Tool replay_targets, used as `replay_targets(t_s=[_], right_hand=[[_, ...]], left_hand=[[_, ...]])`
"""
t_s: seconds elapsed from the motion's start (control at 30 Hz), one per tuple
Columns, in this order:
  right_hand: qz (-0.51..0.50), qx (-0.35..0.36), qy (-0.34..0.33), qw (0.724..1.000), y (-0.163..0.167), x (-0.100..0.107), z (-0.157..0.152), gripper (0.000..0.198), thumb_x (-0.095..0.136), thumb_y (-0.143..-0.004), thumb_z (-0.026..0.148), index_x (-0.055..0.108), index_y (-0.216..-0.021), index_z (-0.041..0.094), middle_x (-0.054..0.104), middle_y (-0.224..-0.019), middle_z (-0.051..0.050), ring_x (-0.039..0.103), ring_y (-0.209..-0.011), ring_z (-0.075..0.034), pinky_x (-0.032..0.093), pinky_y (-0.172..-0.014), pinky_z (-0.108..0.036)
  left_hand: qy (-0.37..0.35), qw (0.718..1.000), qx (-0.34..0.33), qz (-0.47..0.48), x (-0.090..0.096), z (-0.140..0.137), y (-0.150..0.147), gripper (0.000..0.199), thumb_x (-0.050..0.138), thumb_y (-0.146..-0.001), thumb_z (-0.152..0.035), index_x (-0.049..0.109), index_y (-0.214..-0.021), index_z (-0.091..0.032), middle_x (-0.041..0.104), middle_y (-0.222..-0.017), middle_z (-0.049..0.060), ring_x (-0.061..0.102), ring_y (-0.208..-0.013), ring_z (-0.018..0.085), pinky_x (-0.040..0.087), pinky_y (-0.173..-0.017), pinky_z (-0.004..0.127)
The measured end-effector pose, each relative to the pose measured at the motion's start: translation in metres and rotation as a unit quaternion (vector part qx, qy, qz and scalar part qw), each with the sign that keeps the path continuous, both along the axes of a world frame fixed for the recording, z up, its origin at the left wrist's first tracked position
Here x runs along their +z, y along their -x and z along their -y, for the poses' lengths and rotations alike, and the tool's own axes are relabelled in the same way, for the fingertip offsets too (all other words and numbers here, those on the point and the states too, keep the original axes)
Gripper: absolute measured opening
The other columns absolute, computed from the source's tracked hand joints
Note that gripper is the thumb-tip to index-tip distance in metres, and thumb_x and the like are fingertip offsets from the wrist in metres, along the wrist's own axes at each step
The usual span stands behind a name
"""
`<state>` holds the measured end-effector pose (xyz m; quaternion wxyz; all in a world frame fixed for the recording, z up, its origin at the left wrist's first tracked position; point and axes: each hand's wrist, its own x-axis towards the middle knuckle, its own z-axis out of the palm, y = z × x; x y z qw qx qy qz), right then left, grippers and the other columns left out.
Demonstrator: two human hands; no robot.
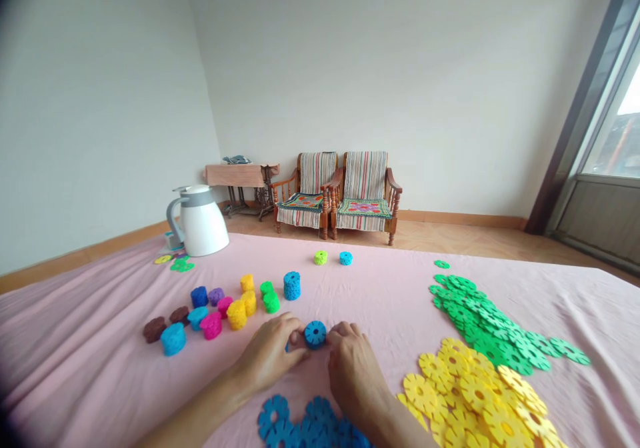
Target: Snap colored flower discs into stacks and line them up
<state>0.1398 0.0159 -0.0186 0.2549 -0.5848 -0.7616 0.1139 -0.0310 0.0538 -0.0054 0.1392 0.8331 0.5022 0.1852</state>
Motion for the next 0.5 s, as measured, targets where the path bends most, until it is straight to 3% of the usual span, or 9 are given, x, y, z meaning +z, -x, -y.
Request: replay_targets(t_s=[0.2, 0.5], right_hand=[[0.001, -0.007, 0.002, 1.000, -0.013, 0.006, 0.011, 0.030, 0.038, -0.073, 0.003, 0.064, -0.081, 0.018, 0.062, -0.084, -0.007, 0.053, -0.084, -0.017, 0.037, -0.074, -0.026], [-0.010, 0.017, -0.019, 1.000, -0.009, -0.005, 0.014, 0.030, 0.037, -0.076, 0.002, 0.062, -0.081, 0.019, 0.059, -0.085, -0.005, 0.049, -0.083, -0.016, 0.036, -0.075, -0.025]], left_hand=[[0.002, 1.000, -0.027, 0.011, 0.001, 0.004, -0.001, 0.012, 0.062, -0.068, -0.023, 0.062, -0.079, -0.022, 0.059, -0.081, 0.001, 0.056, -0.076, 0.017, 0.038, -0.067, 0.024], [-0.004, 0.999, -0.042, 0.014, 0.001, -0.001, 0.002, 0.005, 0.058, -0.073, -0.024, 0.062, -0.074, -0.021, 0.059, -0.079, 0.000, 0.056, -0.073, 0.016, 0.038, -0.066, 0.024]])
